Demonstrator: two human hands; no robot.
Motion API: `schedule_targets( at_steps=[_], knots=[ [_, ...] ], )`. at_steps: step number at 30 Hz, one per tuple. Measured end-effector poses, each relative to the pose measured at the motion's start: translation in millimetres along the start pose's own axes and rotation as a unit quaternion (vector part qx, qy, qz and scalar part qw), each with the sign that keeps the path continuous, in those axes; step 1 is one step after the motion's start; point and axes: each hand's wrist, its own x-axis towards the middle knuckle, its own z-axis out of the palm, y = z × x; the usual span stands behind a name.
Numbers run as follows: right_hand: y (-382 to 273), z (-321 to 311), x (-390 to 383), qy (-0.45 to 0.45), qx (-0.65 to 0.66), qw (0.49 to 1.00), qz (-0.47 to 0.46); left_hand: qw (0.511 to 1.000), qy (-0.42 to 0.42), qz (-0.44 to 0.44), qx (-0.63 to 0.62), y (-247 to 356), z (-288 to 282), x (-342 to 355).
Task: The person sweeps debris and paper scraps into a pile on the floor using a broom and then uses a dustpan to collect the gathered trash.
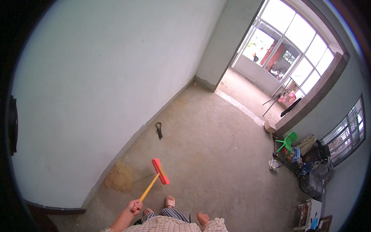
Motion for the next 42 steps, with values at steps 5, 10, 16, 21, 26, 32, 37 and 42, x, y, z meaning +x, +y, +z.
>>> schedule_targets(
  at_steps=[5,10,16,21,26,32,37,42],
  knots=[
    [-19,7,-1,-0.010,0.019,1.000,-0.014,0.994,0.021,-0.071,-0.078,19,-26,-5],
    [-15,12,-8,-0.081,0.190,0.966,0.154,0.997,0.056,-0.045,-0.028,53,-57,-28],
    [-36,8,-35,-0.046,0.339,0.898,0.276,0.991,0.123,0.041,0.011,64,-52,-75],
    [-52,-5,-64,-0.089,0.337,0.900,0.261,0.992,0.099,0.067,-0.033,90,-70,-97],
    [-33,17,-74,-0.083,0.321,0.905,0.266,0.991,0.100,0.093,0.002,85,-71,-105],
    [-8,43,-62,-0.061,0.402,0.865,0.294,0.972,0.184,0.118,0.081,54,-56,-94],
    [16,53,-78,-0.028,0.503,0.829,0.242,0.979,0.142,0.107,0.097,33,-62,-74],
    [-13,6,-157,-0.051,0.458,0.830,0.313,0.958,0.202,0.127,0.160,-7,-58,-81]
  ],
)
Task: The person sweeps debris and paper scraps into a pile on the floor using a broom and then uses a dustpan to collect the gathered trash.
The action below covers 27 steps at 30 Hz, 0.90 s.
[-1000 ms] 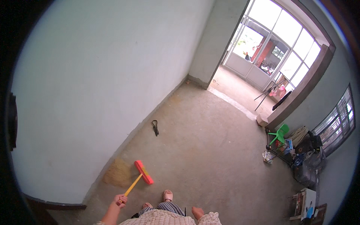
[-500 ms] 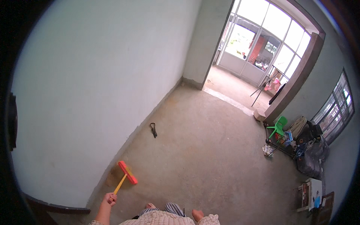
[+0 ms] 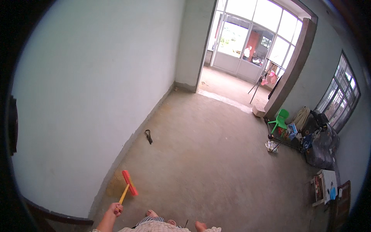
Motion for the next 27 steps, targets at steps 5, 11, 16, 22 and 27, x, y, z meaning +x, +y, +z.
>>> schedule_targets(
  at_steps=[5,11,16,22,27],
  knots=[
    [54,-10,15,0.013,0.029,0.999,0.036,0.983,-0.107,-0.150,0.009,-38,20,-12],
    [75,1,17,0.018,0.064,0.996,0.051,0.971,-0.094,-0.220,-0.022,-63,21,8],
    [84,8,7,0.032,0.094,0.993,0.057,0.955,-0.096,-0.279,-0.002,-64,30,17],
    [86,23,-20,0.063,0.142,0.985,0.070,0.945,-0.106,-0.310,0.016,-37,24,15],
    [80,53,-39,0.079,0.167,0.981,0.062,0.956,-0.123,-0.265,0.038,5,-15,16]
  ],
)
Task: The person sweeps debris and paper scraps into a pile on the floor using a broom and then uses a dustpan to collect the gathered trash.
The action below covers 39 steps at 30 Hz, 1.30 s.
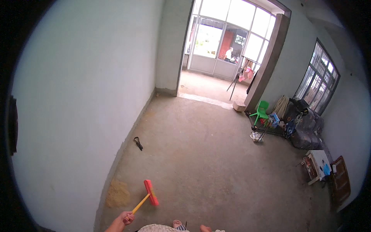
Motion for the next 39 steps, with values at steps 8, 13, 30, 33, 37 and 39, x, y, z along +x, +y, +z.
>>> schedule_targets(
  at_steps=[8,13,30,33,37,39],
  knots=[
    [14,24,-54,-0.023,-0.012,1.000,-0.007,0.995,0.026,0.082,0.043,29,-25,-39],
    [28,35,-66,-0.015,0.043,0.999,0.022,0.997,-0.024,0.069,0.037,41,-25,-39],
    [50,34,-42,-0.041,0.100,0.993,0.040,0.998,0.005,0.052,-0.024,100,-66,-97],
    [34,45,-60,-0.025,0.082,0.995,0.049,0.997,-0.017,0.063,-0.033,109,-80,-128],
    [23,43,-71,0.001,0.073,0.996,0.057,0.992,0.022,0.105,-0.072,113,-87,-133],
    [20,39,-76,-0.006,0.058,0.997,0.045,0.990,0.034,0.107,-0.088,112,-86,-131]
  ],
)
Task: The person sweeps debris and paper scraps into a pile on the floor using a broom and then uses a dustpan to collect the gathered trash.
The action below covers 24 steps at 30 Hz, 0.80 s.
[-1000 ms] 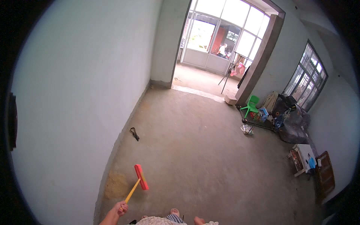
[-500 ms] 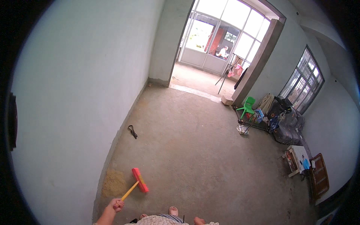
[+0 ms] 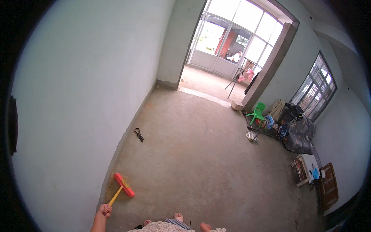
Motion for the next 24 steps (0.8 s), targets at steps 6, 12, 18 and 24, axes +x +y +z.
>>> schedule_targets(
  at_steps=[6,12,18,24],
  knots=[
    [-21,2,-46,0.002,-0.064,0.998,-0.028,1.000,-0.008,0.004,0.005,-6,3,-2],
    [-7,-2,-31,0.011,-0.024,0.999,-0.017,0.999,-0.011,0.013,0.033,-13,9,0],
    [1,-1,-30,-0.016,0.021,0.999,-0.019,1.000,-0.023,0.000,0.005,-13,8,-1],
    [19,-6,-3,-0.031,0.068,0.997,-0.003,1.000,0.000,-0.009,0.028,-12,11,6]
  ],
)
